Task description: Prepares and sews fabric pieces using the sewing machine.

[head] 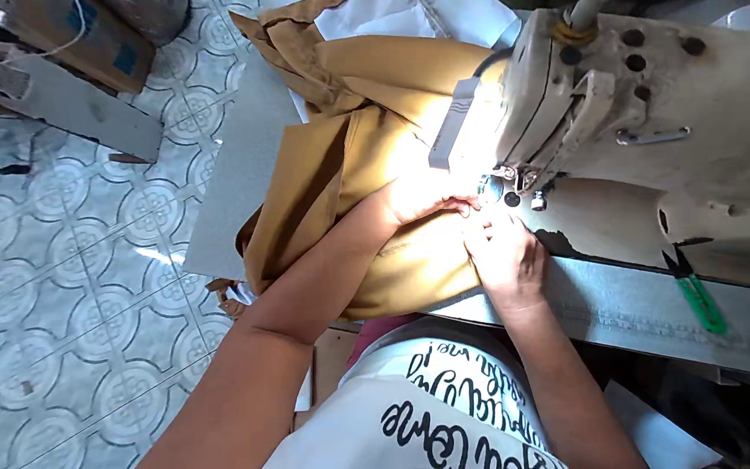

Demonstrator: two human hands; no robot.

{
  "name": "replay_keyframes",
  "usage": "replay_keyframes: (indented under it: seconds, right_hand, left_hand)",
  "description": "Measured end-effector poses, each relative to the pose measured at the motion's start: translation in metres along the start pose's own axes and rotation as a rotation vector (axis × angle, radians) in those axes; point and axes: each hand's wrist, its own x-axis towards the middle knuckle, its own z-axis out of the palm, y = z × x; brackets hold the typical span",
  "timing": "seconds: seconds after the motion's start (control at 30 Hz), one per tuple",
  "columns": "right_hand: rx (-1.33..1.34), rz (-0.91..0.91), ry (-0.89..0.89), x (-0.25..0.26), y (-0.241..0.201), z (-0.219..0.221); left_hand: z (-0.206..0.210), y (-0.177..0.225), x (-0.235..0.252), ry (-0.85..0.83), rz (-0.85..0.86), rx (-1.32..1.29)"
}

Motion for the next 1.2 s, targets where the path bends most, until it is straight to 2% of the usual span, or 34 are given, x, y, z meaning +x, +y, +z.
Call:
replay_keyframes:
  seconds: [0.17,0.47,0.53,0.63,0.8,0.9,1.03,1.2]
  right_hand:
    - [-0.023,-0.085,0.04,0.005,0.007,-0.003]
    - [0.163,0.026,-0.054,-0.007,0.007,-0.015]
    - [0.159,-0.002,0.014,-0.017,0.008,-0.011]
    - [0.128,-0.058,0.083,-0.03,0.006,-0.007]
    - [0.004,-0.125,0.067,-0.036,0.004,-0.007]
    - [0.01,-0.135,0.067,-0.035,0.006,-0.006]
    - [0.04,-0.163,0.074,-0.034,0.008,-0.006]
    - [0.094,-0.151,0.075,-0.033,0.01,-0.005]
  left_hand:
    - [0.003,0.005,0.004,0.061,0.0,0.086]
    - [0.003,0.012,-0.001,0.106,-0.055,0.232]
    - [0.002,0.013,-0.001,0.105,-0.09,0.182]
    - [-0.001,0.017,0.001,0.084,-0.235,-0.058]
    - [-0.015,0.012,-0.003,-0.027,-0.136,0.068]
    - [-0.02,0.014,-0.002,-0.095,-0.186,0.09]
    - [-0.01,0.017,0.002,-0.041,-0.216,0.13]
    - [-0.009,0.016,0.007,-0.001,-0.161,0.115]
